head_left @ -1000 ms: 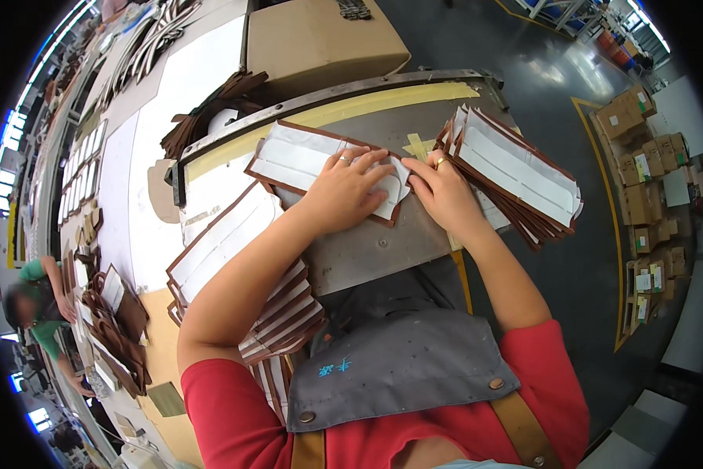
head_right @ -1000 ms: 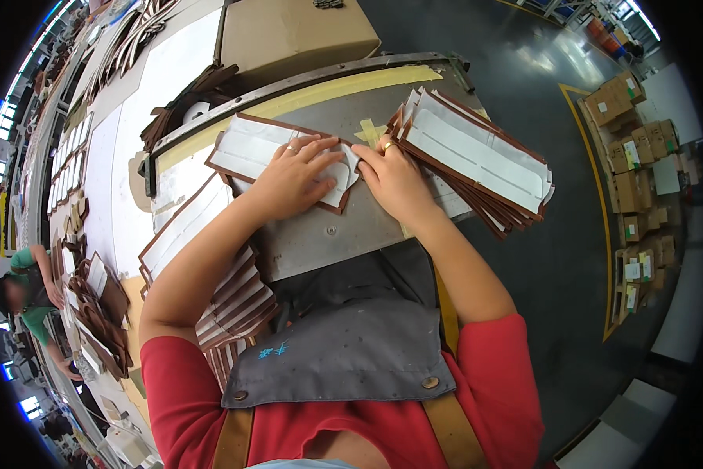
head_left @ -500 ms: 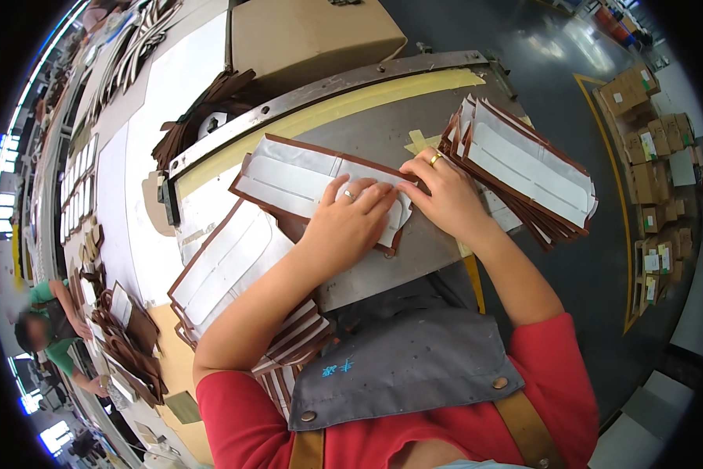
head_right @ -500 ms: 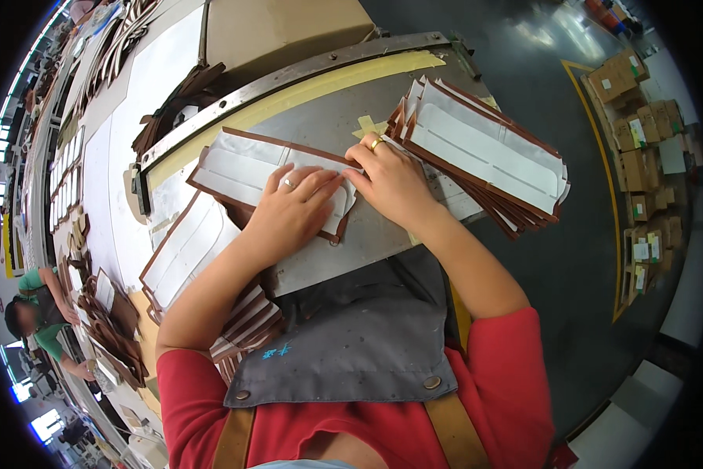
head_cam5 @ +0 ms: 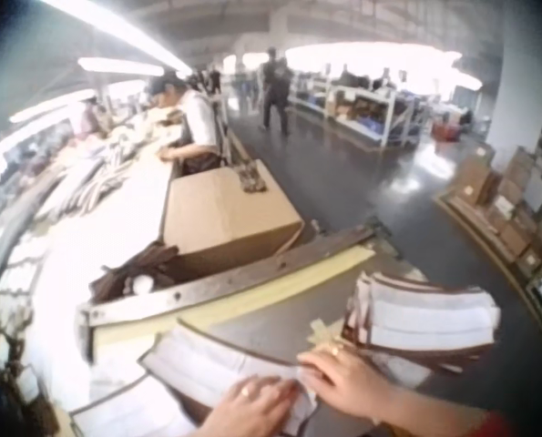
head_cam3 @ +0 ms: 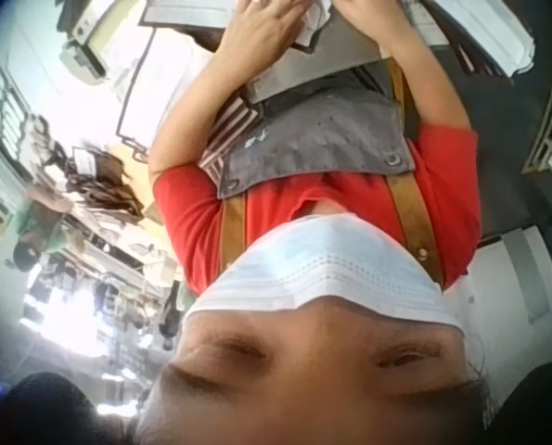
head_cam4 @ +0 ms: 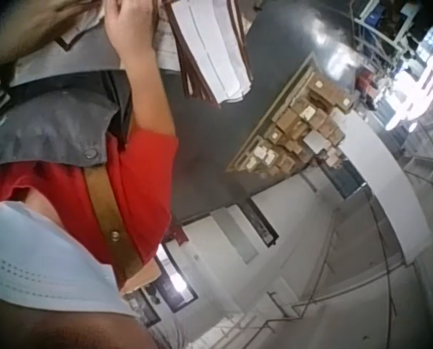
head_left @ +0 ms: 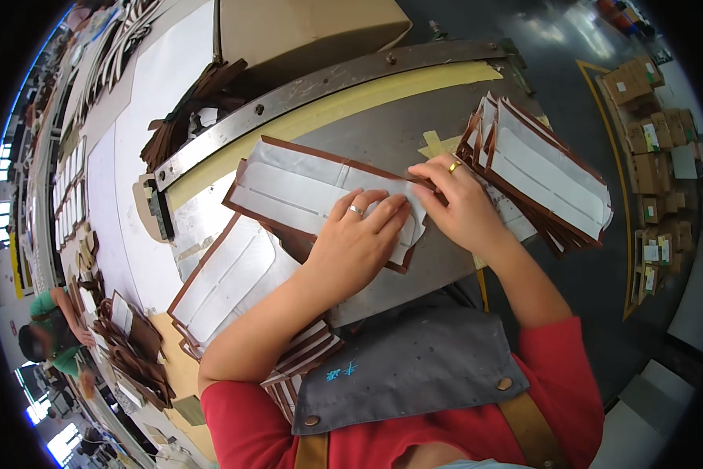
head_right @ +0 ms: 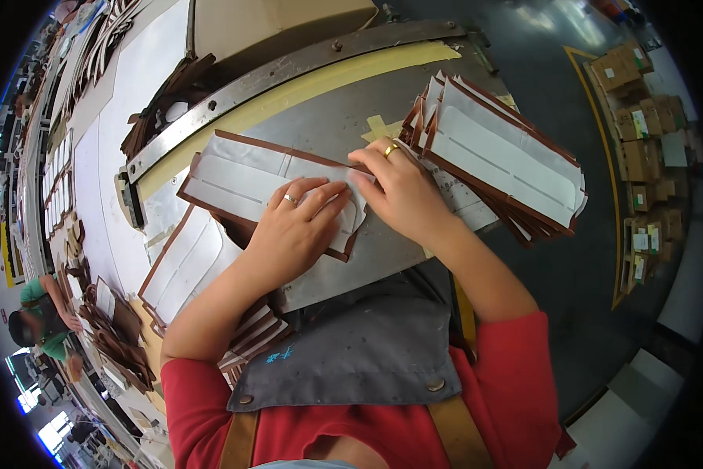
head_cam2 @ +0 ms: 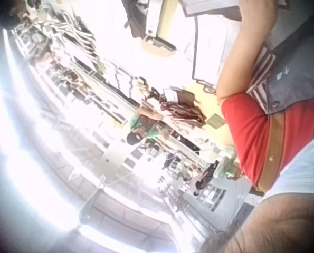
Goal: The person assembles face masks by hand at a workstation. They pick up a white mask blank and a brown elastic band, place the band onto the mask, and fold the mask in half to secure the band. The person repeats this process continuously, stacking the finished masks into a pile on the table.
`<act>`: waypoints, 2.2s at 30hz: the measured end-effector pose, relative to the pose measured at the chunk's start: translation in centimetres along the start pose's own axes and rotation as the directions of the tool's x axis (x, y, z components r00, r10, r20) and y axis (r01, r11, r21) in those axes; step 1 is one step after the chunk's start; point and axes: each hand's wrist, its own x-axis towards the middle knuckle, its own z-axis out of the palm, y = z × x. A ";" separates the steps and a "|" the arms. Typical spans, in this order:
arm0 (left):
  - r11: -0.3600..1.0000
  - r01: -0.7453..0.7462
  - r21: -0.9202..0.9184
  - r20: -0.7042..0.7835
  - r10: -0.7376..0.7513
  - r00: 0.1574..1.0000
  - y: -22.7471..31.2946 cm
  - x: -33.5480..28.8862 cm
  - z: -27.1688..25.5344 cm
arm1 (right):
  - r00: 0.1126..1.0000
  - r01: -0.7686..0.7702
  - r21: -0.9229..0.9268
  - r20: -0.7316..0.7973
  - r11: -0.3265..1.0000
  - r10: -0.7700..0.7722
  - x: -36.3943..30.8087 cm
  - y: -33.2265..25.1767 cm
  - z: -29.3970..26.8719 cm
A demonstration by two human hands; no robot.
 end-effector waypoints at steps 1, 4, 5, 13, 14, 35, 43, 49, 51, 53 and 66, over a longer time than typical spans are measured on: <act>1.000 0.007 -0.019 0.003 -0.007 1.000 -0.1 0.0 0.0 | 0.999 -0.003 0.027 0.037 1.000 0.002 0.0 -0.2 -0.1; 0.990 0.069 -0.121 -0.008 -0.071 0.997 -0.1 -0.1 0.1 | 0.986 0.162 -0.172 0.070 0.972 -0.152 1.3 -0.4 0.3; 0.983 0.094 -0.161 -0.013 -0.097 0.995 -0.1 -0.1 0.0 | 0.978 0.189 -0.196 0.127 0.962 -0.166 1.7 -0.1 0.4; 0.985 0.082 -0.150 -0.013 -0.084 0.996 -0.2 0.1 -0.4 | 0.980 -0.195 0.068 0.063 0.978 0.191 2.0 0.3 1.5; 0.979 0.086 -0.187 -0.016 -0.091 0.996 -0.3 0.1 -0.4 | 0.984 -0.166 0.104 0.086 0.981 0.158 1.8 0.3 1.1; 0.973 0.083 0.215 0.100 -0.106 0.989 -2.1 1.4 -1.5 | 0.943 0.279 -0.165 0.231 0.946 -0.238 -0.1 1.5 -0.6; 0.968 0.008 0.251 0.147 -0.046 0.988 -1.9 1.9 -2.0 | 0.986 0.090 0.091 0.132 0.992 -0.101 -1.2 1.9 -1.3; 0.972 -0.010 0.233 0.186 -0.034 0.982 -2.2 2.1 -2.1 | 0.959 0.228 -0.114 0.197 0.967 -0.203 -1.3 1.6 -1.7; 0.972 -0.027 0.236 0.189 -0.019 0.982 -2.1 2.2 -2.1 | 0.955 0.239 -0.157 0.214 0.958 -0.204 -1.6 1.4 -1.8; 0.972 -0.025 0.235 0.202 -0.024 0.979 -2.0 2.5 -2.2 | 0.957 0.216 -0.152 0.228 0.965 -0.178 -1.7 1.2 -2.0; 0.965 -0.073 0.253 0.209 0.019 0.978 -1.6 2.6 -1.7 | 0.977 0.158 -0.166 0.167 0.973 -0.130 -3.0 1.2 -2.3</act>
